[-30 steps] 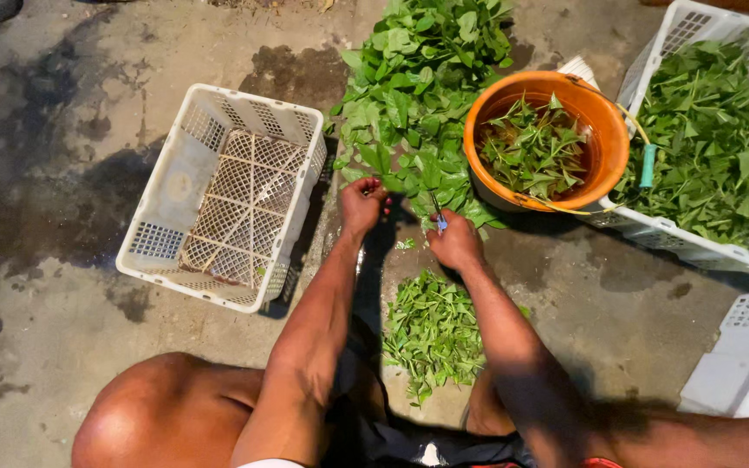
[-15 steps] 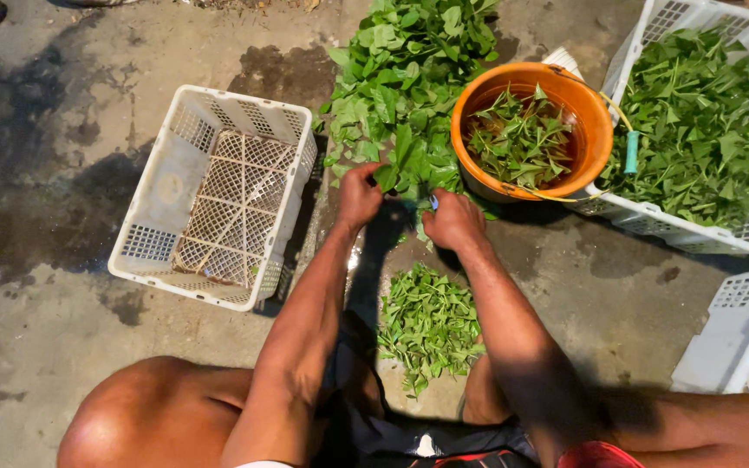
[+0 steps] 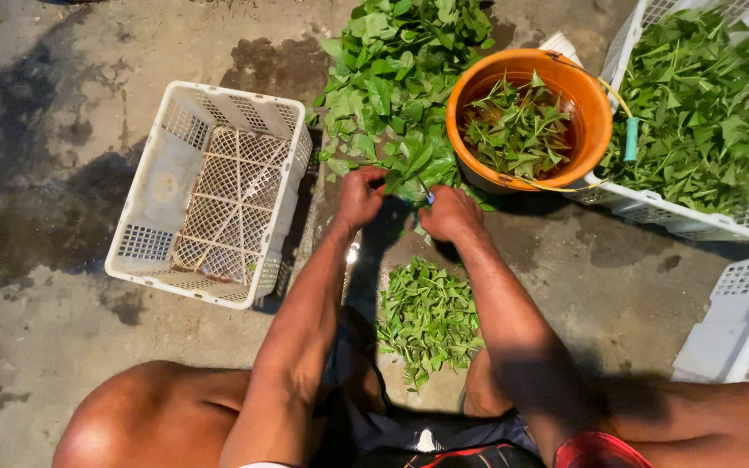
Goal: The person sits on the floor and uses shears to trim stems from leafy green vegetables. They place the trimmed leaves into a white crate and wash them in an orange bucket of water before transferring them to another crate.
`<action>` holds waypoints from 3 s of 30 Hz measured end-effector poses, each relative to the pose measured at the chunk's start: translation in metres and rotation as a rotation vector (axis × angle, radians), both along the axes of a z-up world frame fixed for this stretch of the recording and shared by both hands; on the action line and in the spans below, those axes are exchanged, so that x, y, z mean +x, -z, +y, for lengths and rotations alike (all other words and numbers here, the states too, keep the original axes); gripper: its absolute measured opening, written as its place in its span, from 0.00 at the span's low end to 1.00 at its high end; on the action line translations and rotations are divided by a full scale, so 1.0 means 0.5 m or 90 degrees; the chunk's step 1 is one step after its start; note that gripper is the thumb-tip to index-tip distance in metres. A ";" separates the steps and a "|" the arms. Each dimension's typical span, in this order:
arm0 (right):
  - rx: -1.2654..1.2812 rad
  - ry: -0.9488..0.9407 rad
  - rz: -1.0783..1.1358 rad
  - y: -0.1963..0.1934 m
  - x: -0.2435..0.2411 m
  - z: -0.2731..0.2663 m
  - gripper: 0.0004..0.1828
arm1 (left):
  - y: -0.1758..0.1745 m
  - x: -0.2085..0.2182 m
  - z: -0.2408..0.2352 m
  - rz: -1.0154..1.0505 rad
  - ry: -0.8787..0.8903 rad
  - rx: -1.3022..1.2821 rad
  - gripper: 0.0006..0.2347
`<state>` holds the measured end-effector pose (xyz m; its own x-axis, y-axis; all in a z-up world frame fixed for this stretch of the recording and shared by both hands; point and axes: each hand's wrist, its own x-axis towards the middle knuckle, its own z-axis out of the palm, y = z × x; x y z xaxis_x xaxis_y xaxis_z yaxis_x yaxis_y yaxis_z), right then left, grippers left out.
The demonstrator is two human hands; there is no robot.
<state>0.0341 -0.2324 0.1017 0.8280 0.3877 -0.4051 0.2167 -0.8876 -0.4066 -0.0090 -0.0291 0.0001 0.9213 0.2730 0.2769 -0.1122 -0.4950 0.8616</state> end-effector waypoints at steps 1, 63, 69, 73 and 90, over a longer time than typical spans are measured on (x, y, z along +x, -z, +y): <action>-0.002 -0.002 -0.007 0.002 0.002 0.001 0.24 | -0.001 0.001 -0.001 0.003 0.004 0.001 0.09; 0.100 -0.184 -0.048 0.074 0.044 -0.044 0.21 | 0.000 -0.012 0.054 0.283 0.319 -0.302 0.07; 0.070 -0.175 -0.014 0.057 0.059 -0.077 0.22 | -0.006 -0.023 0.085 0.301 0.311 -0.312 0.08; 0.157 -0.214 0.026 0.047 0.062 -0.076 0.26 | -0.010 -0.027 0.087 0.325 0.315 -0.313 0.08; 0.448 0.002 0.284 0.130 0.056 -0.059 0.09 | 0.020 -0.035 0.060 0.359 0.379 -0.242 0.08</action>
